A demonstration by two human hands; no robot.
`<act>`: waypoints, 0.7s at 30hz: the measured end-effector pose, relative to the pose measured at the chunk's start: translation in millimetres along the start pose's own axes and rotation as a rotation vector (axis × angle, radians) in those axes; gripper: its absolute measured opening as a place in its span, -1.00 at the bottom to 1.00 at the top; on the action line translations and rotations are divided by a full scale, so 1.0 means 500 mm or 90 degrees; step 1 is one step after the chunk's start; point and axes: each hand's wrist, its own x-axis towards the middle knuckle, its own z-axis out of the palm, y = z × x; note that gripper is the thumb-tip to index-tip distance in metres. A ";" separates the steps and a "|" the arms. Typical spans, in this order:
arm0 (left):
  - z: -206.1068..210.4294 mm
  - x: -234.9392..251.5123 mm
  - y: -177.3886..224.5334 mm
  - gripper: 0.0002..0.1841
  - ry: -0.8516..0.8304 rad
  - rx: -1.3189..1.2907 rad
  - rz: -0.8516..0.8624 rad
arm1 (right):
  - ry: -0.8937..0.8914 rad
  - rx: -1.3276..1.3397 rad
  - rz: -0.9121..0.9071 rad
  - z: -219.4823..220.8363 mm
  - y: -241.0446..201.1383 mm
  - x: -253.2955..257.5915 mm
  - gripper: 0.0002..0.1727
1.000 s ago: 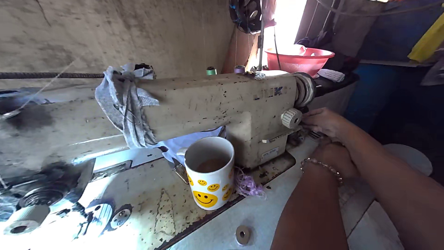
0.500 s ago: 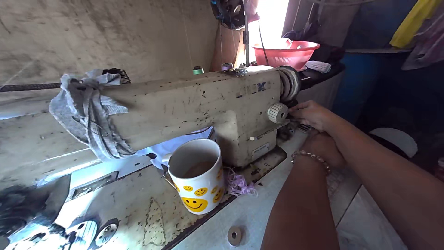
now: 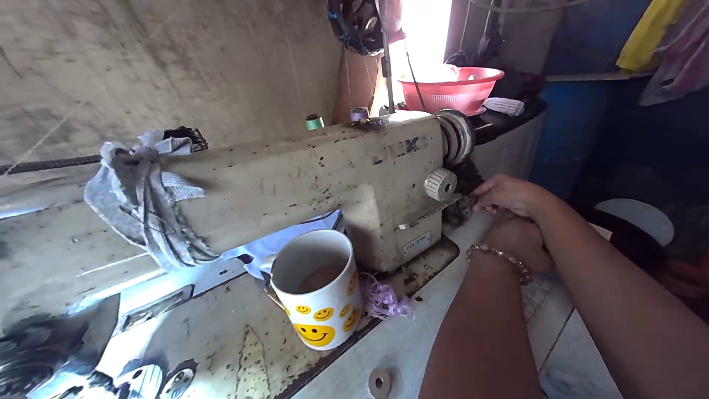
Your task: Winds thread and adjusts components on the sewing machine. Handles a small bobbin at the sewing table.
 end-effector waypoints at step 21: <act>-0.043 -0.019 0.026 -0.73 -0.018 -0.025 -0.228 | 0.000 -0.189 -0.143 -0.004 0.028 0.084 -0.82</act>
